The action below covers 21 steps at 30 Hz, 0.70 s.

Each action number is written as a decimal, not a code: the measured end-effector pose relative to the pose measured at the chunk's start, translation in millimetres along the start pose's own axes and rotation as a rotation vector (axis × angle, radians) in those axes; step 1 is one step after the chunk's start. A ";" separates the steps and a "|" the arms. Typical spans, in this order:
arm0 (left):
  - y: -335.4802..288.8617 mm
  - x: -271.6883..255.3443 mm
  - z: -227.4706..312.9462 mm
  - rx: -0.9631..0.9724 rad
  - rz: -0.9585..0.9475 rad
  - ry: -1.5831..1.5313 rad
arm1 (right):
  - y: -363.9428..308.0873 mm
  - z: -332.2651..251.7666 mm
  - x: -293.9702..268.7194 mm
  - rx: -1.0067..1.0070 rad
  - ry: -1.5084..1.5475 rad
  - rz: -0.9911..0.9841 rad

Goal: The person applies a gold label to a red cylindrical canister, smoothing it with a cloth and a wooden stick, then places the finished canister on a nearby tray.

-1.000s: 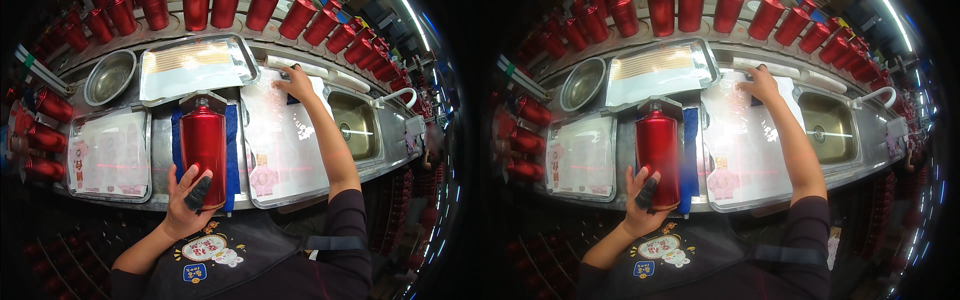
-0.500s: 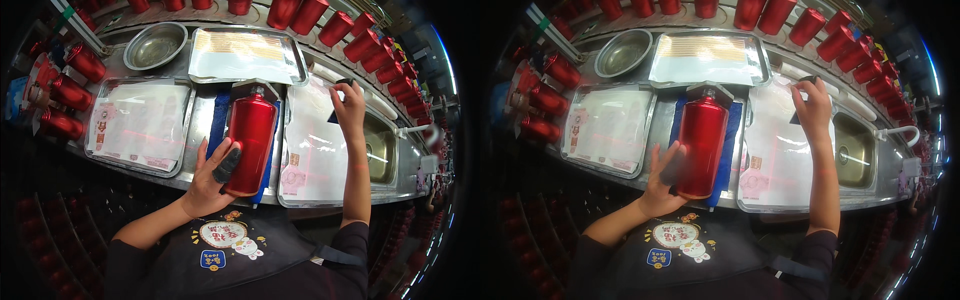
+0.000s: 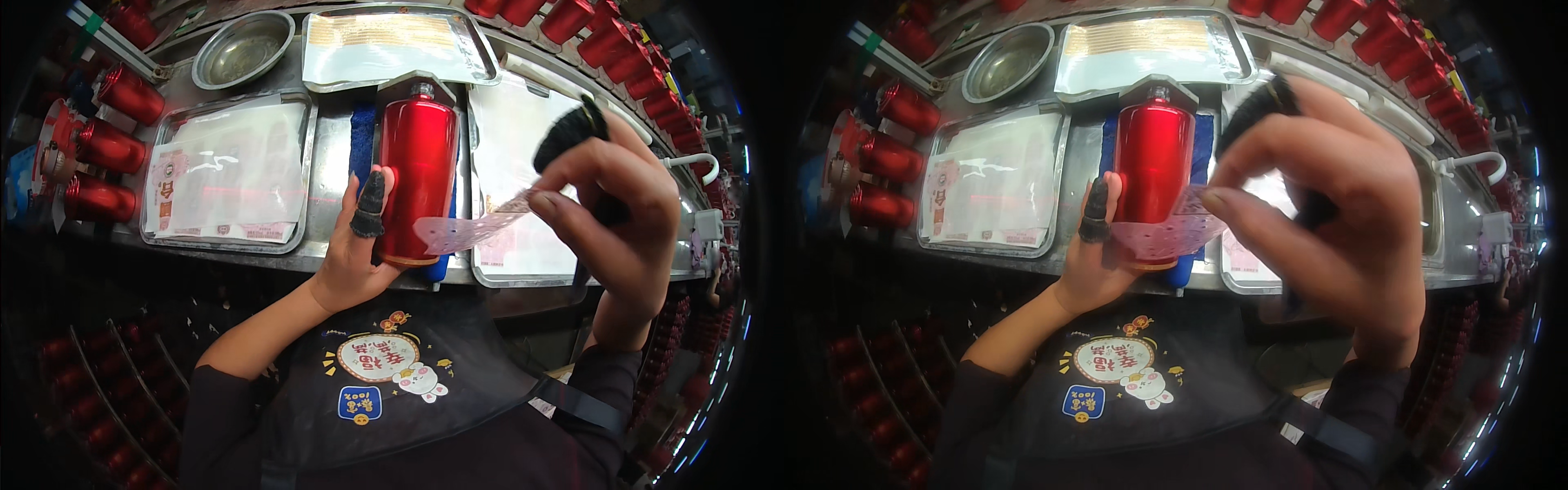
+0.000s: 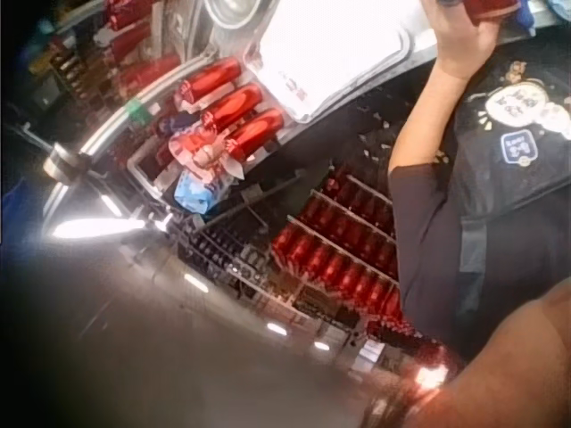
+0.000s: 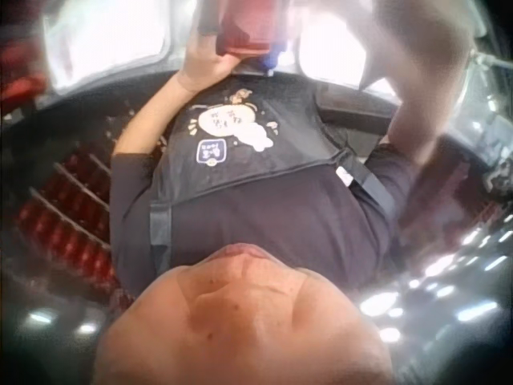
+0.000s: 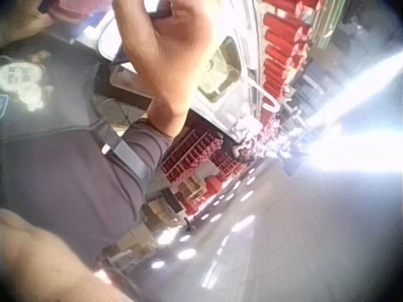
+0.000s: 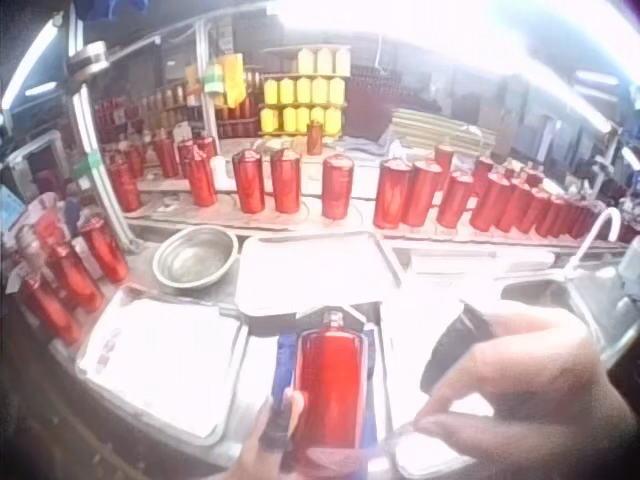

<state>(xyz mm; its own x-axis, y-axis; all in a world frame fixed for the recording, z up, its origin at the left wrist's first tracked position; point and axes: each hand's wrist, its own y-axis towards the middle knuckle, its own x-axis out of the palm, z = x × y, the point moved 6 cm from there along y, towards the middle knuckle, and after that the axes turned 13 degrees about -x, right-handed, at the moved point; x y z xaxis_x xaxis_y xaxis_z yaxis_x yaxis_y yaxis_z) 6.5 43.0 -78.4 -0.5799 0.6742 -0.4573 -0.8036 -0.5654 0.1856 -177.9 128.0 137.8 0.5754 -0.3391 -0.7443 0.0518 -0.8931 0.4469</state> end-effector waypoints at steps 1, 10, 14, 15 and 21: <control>-3.2 0.7 -6.2 -0.038 -0.009 -0.058 | 4.8 3.2 9.4 0.009 0.040 -0.034; 31.2 -19.8 11.6 -0.285 0.053 -0.575 | 12.4 70.6 80.5 0.123 -0.119 -0.081; 35.7 -16.1 14.9 -0.347 0.012 -0.625 | -8.9 58.6 76.4 0.141 -0.163 0.207; 34.3 -16.8 15.3 -0.329 0.035 -0.617 | -19.0 53.4 77.7 0.132 -0.182 0.241; 31.7 -17.2 12.7 -0.298 0.032 -0.602 | -64.1 53.7 120.4 0.279 -0.043 0.051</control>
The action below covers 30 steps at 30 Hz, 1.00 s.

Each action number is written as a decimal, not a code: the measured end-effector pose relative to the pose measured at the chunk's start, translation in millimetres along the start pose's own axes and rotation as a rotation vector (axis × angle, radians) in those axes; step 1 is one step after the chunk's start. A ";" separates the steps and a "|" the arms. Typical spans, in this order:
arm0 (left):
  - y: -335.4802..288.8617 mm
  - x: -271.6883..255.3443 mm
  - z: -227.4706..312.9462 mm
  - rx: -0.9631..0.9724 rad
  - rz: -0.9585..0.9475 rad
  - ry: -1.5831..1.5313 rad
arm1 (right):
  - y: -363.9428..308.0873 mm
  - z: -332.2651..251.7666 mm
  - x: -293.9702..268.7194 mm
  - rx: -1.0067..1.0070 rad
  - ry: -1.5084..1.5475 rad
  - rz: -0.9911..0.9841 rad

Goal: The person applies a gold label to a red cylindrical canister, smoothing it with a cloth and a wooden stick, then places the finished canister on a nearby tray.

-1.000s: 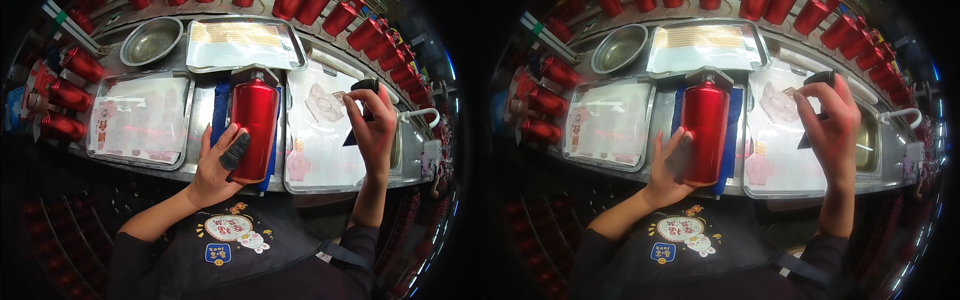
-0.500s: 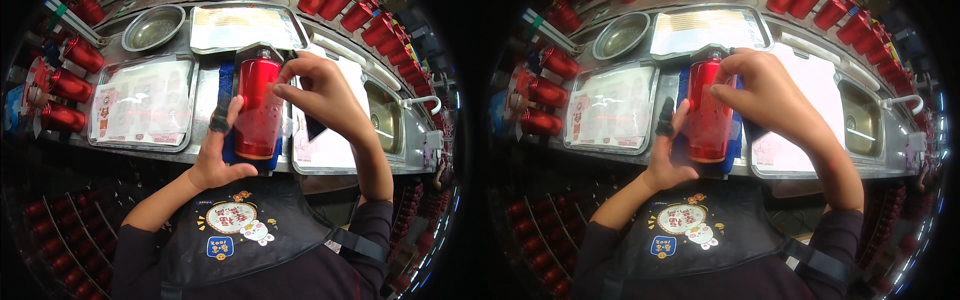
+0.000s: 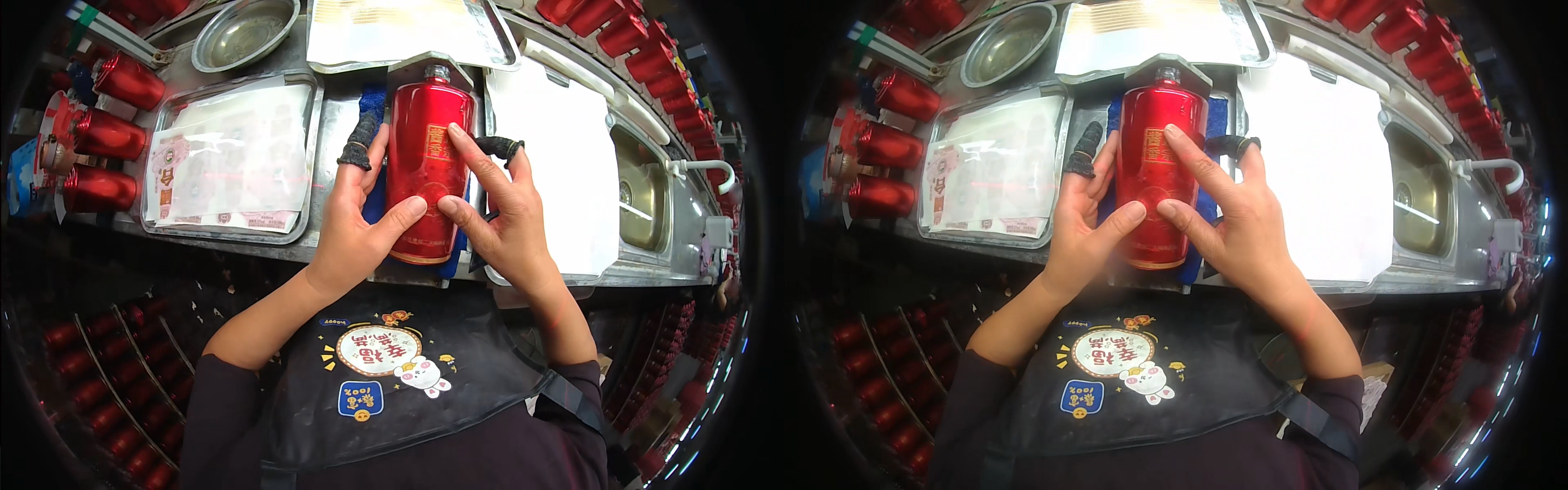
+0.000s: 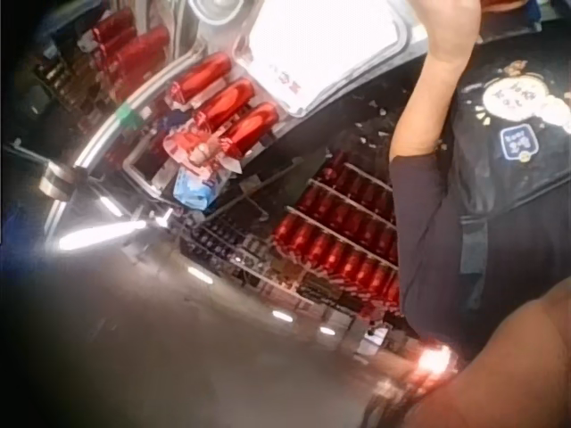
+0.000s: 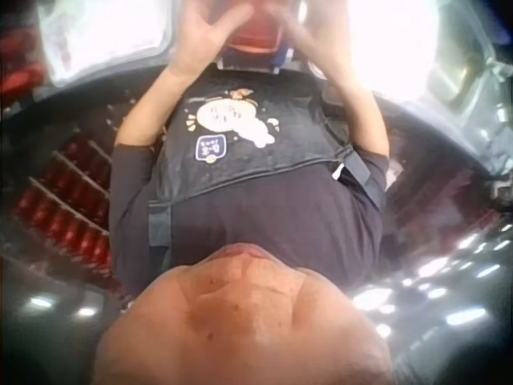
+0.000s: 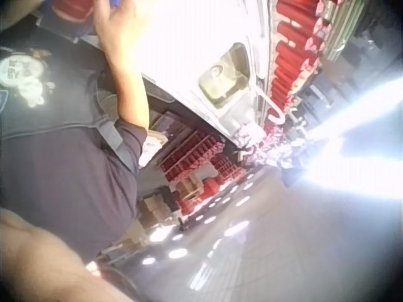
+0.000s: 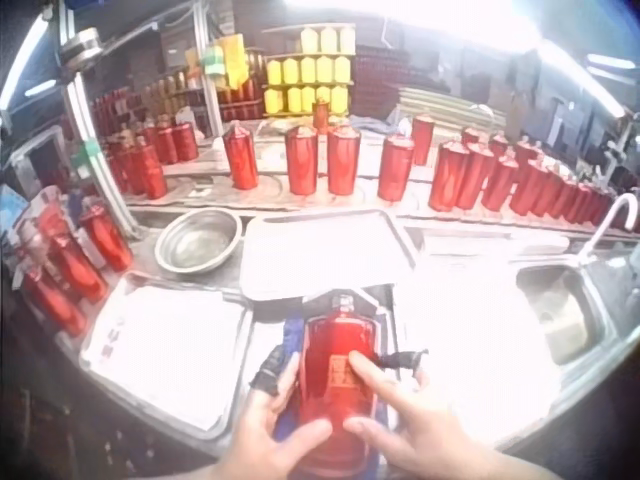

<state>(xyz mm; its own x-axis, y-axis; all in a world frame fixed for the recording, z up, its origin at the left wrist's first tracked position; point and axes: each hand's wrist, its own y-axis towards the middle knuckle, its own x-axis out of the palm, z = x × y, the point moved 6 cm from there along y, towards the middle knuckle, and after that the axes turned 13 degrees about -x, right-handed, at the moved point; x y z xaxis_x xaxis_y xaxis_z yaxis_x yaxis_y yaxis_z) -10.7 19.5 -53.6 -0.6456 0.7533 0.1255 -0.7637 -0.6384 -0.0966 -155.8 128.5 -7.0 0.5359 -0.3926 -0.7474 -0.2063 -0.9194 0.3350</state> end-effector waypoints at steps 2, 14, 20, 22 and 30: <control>-0.3 -0.2 -1.1 -0.008 -0.005 -0.001 | -0.9 2.7 3.4 -0.020 0.061 0.039; 1.2 1.1 -2.5 -0.057 -0.052 -0.108 | -3.0 0.6 7.4 -0.103 0.024 0.091; 1.5 0.6 -6.0 -0.034 -0.038 -0.073 | -3.2 0.5 5.3 -0.122 0.006 0.098; 2.7 1.2 -5.9 -0.026 -0.043 -0.069 | -3.4 1.1 5.6 -0.125 0.011 0.112; 3.9 -3.4 -5.9 -0.081 -0.066 -0.155 | -7.4 11.3 6.0 -0.044 0.199 0.093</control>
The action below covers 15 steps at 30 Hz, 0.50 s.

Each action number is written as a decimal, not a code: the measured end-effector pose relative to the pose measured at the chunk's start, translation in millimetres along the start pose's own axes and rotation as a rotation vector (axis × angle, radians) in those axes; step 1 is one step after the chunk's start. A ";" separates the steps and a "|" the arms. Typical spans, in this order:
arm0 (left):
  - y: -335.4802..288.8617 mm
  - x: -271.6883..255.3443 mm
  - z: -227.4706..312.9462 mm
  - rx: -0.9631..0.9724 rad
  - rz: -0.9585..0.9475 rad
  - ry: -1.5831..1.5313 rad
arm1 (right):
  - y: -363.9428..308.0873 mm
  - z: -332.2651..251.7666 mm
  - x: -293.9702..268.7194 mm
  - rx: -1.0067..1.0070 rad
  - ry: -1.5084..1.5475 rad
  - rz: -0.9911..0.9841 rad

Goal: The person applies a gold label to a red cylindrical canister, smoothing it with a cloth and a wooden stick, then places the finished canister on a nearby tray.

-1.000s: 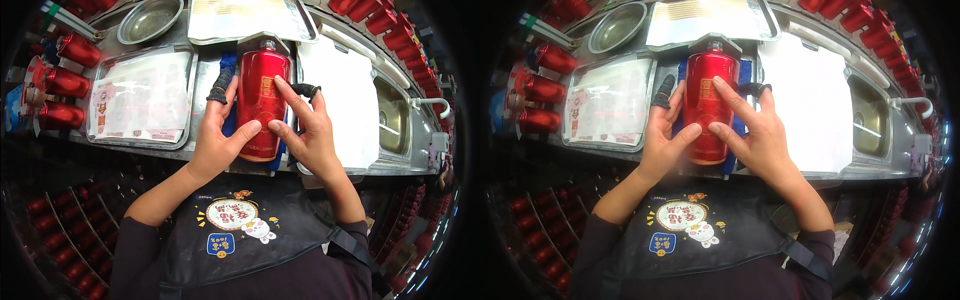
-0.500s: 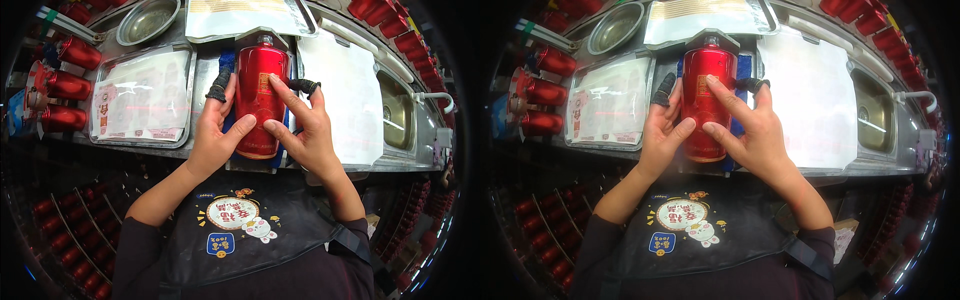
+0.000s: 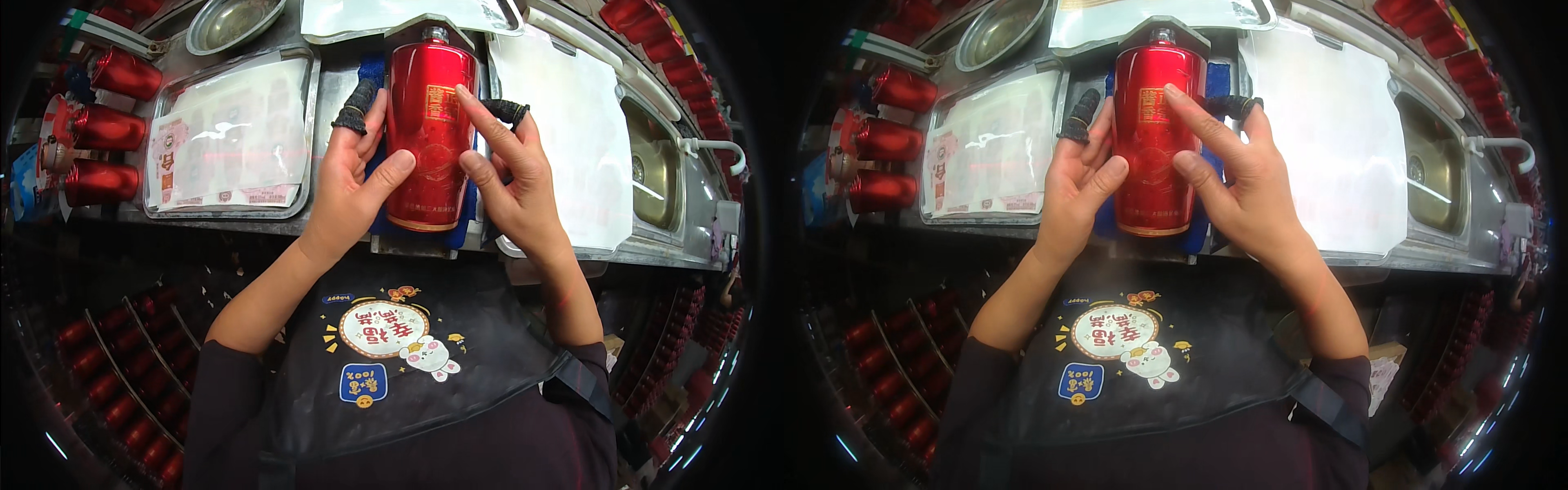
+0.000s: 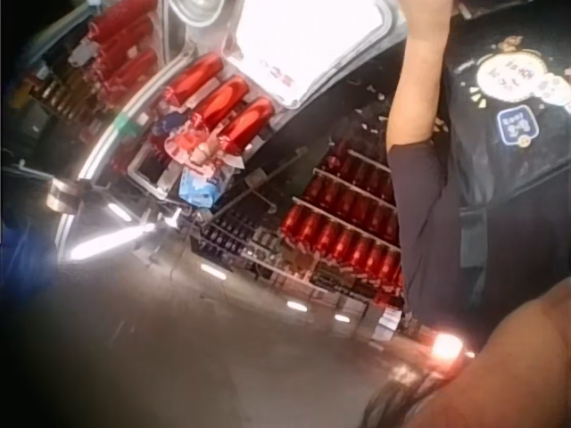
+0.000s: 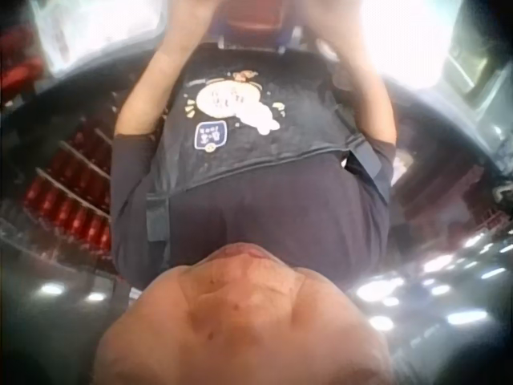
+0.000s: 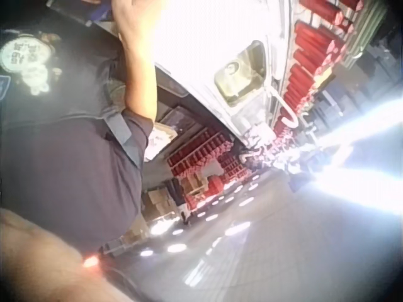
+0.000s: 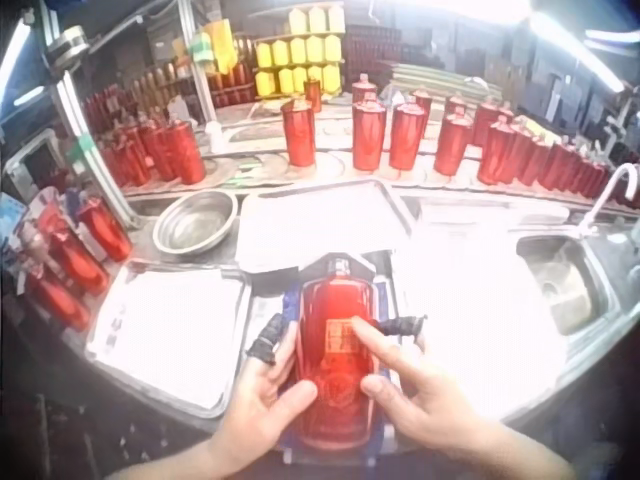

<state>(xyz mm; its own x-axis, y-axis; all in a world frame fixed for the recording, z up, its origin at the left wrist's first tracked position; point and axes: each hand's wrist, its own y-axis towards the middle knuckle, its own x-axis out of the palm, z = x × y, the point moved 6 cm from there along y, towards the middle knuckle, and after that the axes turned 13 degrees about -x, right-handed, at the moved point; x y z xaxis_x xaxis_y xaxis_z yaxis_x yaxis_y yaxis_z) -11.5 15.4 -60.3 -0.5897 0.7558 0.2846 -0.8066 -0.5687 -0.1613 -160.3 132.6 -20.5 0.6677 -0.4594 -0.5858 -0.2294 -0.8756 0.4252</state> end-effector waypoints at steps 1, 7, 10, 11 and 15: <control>0.1 -2.2 -1.1 -0.020 -0.002 -0.002 | -1.8 2.1 0.0 0.011 0.015 -0.004; 0.3 0.3 -1.2 0.036 -0.008 0.069 | -3.1 3.2 2.0 -0.002 -0.011 -0.048; 0.9 1.0 -0.6 0.026 -0.018 0.086 | -5.2 7.0 2.5 -0.038 -0.055 -0.053; 0.9 0.8 -0.7 0.027 -0.016 0.089 | -5.5 7.9 2.9 -0.072 -0.073 -0.046; 0.5 0.3 -1.0 0.028 -0.011 0.093 | -5.3 4.9 3.3 -0.082 -0.074 -0.034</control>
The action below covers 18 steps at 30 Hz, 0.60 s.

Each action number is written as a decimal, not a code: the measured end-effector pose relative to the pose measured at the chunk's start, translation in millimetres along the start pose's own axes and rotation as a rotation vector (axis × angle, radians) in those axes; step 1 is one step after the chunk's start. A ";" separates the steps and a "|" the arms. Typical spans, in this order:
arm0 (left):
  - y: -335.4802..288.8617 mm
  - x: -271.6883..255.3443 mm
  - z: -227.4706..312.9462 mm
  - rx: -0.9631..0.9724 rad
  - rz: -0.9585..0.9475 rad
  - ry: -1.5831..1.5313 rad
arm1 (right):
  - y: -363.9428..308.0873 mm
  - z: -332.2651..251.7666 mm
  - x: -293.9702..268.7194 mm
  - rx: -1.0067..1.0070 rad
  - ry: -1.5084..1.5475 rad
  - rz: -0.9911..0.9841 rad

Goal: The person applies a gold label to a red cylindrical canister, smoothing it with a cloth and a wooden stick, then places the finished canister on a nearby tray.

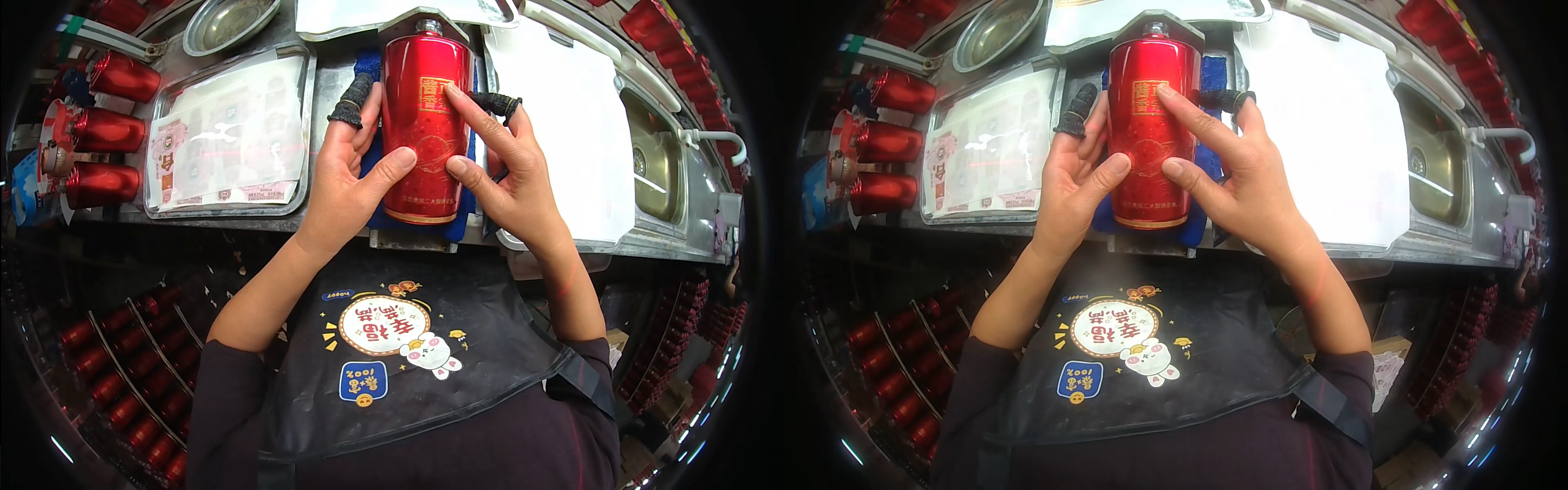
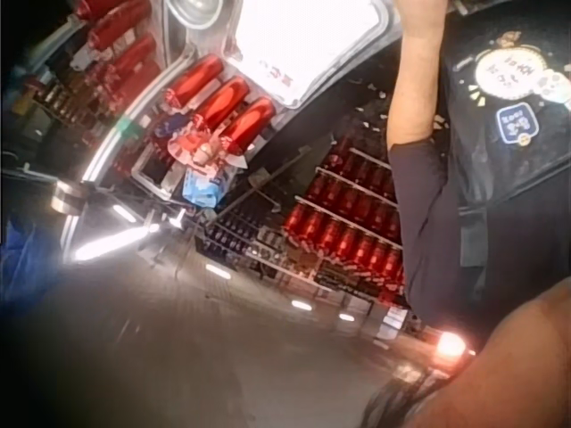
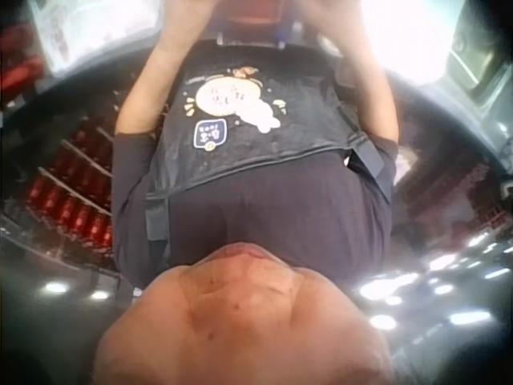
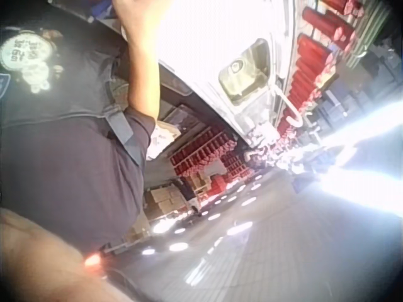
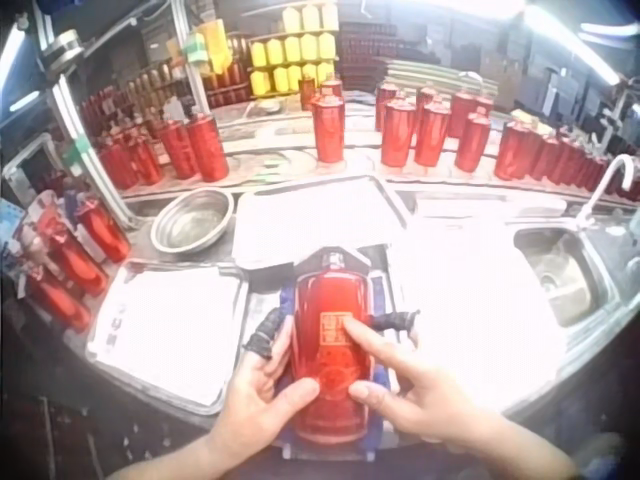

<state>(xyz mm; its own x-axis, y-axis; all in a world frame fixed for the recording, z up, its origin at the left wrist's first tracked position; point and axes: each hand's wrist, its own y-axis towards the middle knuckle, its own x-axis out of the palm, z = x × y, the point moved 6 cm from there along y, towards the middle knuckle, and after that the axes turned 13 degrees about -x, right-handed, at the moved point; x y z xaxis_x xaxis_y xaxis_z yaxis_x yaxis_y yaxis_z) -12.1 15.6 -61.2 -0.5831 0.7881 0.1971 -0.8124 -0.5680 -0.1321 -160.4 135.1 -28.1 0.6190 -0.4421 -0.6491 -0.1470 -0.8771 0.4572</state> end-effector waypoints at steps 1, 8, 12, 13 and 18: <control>-0.2 0.0 0.1 -0.001 0.000 -0.001 | -0.1 -0.4 0.0 -0.001 0.003 0.001; 0.2 1.2 3.1 -0.022 0.000 0.000 | -1.2 -0.1 -0.7 0.026 -0.012 0.001; 0.9 2.1 2.9 -0.026 0.004 -0.002 | -0.7 -0.2 -5.3 0.119 0.058 -0.005; 0.6 2.6 3.0 -0.027 0.005 0.002 | -2.1 3.3 -7.2 0.154 0.106 0.011; -13.0 13.8 7.5 -0.012 -0.034 0.104 | -21.1 72.2 -26.0 0.599 0.624 0.469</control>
<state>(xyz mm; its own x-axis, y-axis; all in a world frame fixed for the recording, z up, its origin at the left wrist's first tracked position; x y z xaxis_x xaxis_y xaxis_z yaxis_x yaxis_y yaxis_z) -9.6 32.1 -49.5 -0.5526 0.8274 0.0998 -0.8312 -0.5384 -0.1387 -229.1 151.5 -64.8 0.6689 -0.7425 0.0358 -0.7421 -0.6642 0.0904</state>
